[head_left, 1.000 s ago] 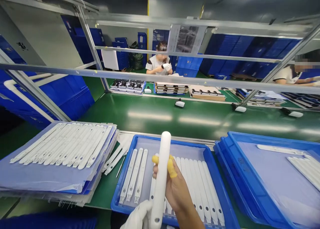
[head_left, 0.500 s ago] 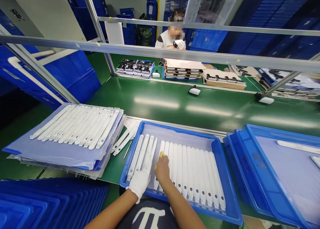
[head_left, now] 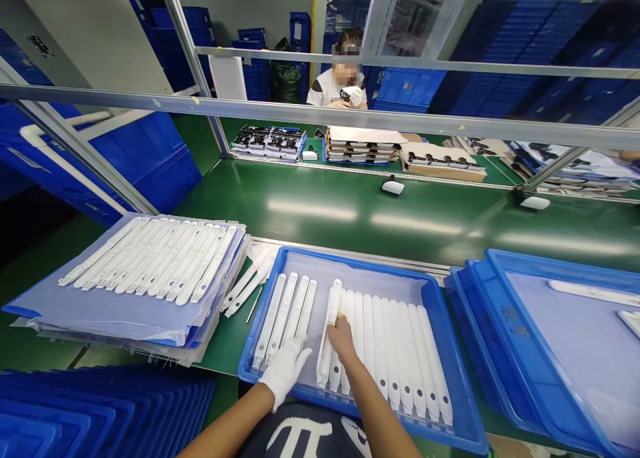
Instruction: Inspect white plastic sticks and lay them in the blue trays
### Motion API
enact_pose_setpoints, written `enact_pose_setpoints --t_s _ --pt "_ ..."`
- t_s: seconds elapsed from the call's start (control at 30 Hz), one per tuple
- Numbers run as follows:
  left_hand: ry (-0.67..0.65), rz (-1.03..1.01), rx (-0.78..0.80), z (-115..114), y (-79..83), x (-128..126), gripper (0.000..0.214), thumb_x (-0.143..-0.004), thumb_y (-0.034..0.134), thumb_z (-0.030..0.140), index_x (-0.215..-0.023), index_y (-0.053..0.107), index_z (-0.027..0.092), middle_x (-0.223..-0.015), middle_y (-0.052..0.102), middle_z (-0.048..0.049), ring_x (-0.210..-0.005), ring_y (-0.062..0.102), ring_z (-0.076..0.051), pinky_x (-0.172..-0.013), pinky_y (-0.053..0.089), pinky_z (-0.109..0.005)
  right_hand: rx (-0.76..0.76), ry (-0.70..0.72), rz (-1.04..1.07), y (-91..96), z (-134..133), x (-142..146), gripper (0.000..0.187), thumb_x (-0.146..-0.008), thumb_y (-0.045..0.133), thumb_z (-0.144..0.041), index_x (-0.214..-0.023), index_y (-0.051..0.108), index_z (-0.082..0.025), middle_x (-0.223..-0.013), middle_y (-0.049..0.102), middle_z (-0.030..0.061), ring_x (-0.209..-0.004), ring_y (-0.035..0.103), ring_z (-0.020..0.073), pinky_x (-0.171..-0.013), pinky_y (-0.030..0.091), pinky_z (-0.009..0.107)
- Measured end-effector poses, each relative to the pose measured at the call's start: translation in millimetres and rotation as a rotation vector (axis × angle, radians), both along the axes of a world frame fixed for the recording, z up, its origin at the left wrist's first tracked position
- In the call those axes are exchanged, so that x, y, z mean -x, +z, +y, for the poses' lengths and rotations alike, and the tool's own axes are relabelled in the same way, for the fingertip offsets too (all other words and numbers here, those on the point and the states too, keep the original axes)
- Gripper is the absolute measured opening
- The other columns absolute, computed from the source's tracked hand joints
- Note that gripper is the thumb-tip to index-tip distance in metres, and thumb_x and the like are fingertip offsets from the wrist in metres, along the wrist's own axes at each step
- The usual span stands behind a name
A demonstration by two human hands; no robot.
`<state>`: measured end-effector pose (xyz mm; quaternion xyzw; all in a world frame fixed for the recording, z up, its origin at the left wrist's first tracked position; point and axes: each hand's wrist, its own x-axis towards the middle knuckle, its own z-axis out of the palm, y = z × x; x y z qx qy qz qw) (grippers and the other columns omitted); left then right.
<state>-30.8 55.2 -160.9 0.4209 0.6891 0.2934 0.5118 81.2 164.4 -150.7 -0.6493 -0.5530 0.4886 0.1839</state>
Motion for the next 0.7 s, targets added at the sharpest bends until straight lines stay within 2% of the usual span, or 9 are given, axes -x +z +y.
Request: enact_pose_setpoints --t_s 0.07,0.13,0.2,0.27,0.33,0.43,0.5,0.63,0.7 --pt "-0.033 -0.04 -0.034 -5 17.0 -2 0.047 -0.098 0.048 0.038 -0.139 0.052 0.015 -0.13 0.061 -0.0167 -0.128 0.051 -0.028 -0.115 0.032 -0.045 0.061 -0.071 0.146 16.8 -5 -3 0.022 -0.089 0.055 -0.019 -0.11 0.058 -0.014 -0.101 0.067 0.008 -0.079 0.07 0.0195 -0.065 0.059 0.032" --pt "-0.105 -0.109 -0.055 -10 37.2 -4 0.046 -0.095 0.052 0.045 -0.129 0.058 0.015 -0.12 0.066 -0.0149 -0.119 0.057 -0.029 -0.109 0.039 -0.044 0.077 -0.122 0.279 38.3 -12 -4 0.032 -0.084 0.053 -0.02 -0.116 0.055 -0.016 -0.115 0.065 0.0106 -0.091 0.071 0.0224 -0.069 0.06 0.033" --pt "-0.198 -0.199 -0.062 -15 56.4 -7 0.042 -0.095 0.049 0.052 -0.108 0.065 0.016 -0.097 0.071 -0.0108 -0.093 0.066 -0.025 -0.091 0.051 -0.04 0.077 -0.133 0.397 64.2 -19 -5 0.04 -0.081 0.054 -0.021 -0.121 0.055 -0.02 -0.127 0.062 0.0101 -0.104 0.069 0.023 -0.077 0.061 0.034" --pt "-0.265 -0.315 -0.049 -21 70.5 -8 0.05 -0.095 0.045 0.06 -0.097 0.065 0.015 -0.078 0.067 -0.0059 -0.068 0.062 -0.018 -0.073 0.053 -0.034 0.097 -0.098 0.544 92.2 -27 -6 0.043 -0.081 0.059 -0.024 -0.125 0.057 -0.024 -0.133 0.061 0.008 -0.107 0.068 0.0224 -0.086 0.059 0.037" --pt "-0.287 -0.475 -0.04 -27 78.7 -7 0.058 -0.09 0.048 0.069 -0.1 0.065 0.014 -0.074 0.064 -0.0035 -0.062 0.058 -0.015 -0.067 0.051 -0.03 0.139 -0.052 0.725 118.4 -35 -10 0.043 -0.084 0.066 -0.034 -0.127 0.061 -0.025 -0.127 0.066 0.0078 -0.1 0.069 0.0219 -0.091 0.056 0.04" --pt "-0.235 -0.631 -0.052 -29 87.0 -5 0.059 -0.08 0.064 0.07 -0.105 0.068 0.016 -0.078 0.064 -0.0037 -0.073 0.061 -0.018 -0.069 0.051 -0.03 0.204 -0.018 0.938 146.6 -47 -16 0.054 -0.085 0.066 -0.06 -0.123 0.068 -0.022 -0.101 0.074 0.0095 -0.087 0.068 0.0219 -0.088 0.054 0.041" --pt "-0.191 -0.626 -0.066 -19 96.2 -5 0.049 -0.081 0.069 0.062 -0.103 0.07 0.019 -0.071 0.06 -0.0003 -0.073 0.061 -0.019 -0.067 0.05 -0.03 0.262 0.001 1.033 156.1 -54 -21 0.063 -0.084 0.06 -0.07 -0.121 0.07 -0.02 -0.089 0.075 0.0096 -0.079 0.066 0.021 -0.082 0.053 0.039" --pt "-0.132 -0.603 -0.112 17 124.7 -16 0.031 -0.087 0.067 0.047 -0.099 0.073 0.019 -0.052 0.031 0.0088 -0.063 0.059 -0.016 -0.06 0.048 -0.026 0.325 0.033 1.084 159.0 -62 -28 0.063 -0.084 0.06 -0.07 -0.123 0.07 -0.022 -0.082 0.071 0.0066 -0.068 0.06 0.0178 -0.071 0.049 0.033" --pt "-0.137 -0.599 -0.145 25 135.0 -20 0.03 -0.087 0.067 0.044 -0.1 0.073 0.018 -0.05 0.033 0.0091 -0.064 0.061 -0.016 -0.059 0.048 -0.025 0.337 0.055 1.094 157.1 -64 -30 0.061 -0.085 0.06 -0.07 -0.12 0.071 -0.022 -0.074 0.066 0.0047 -0.067 0.058 0.0176 -0.068 0.048 0.033"
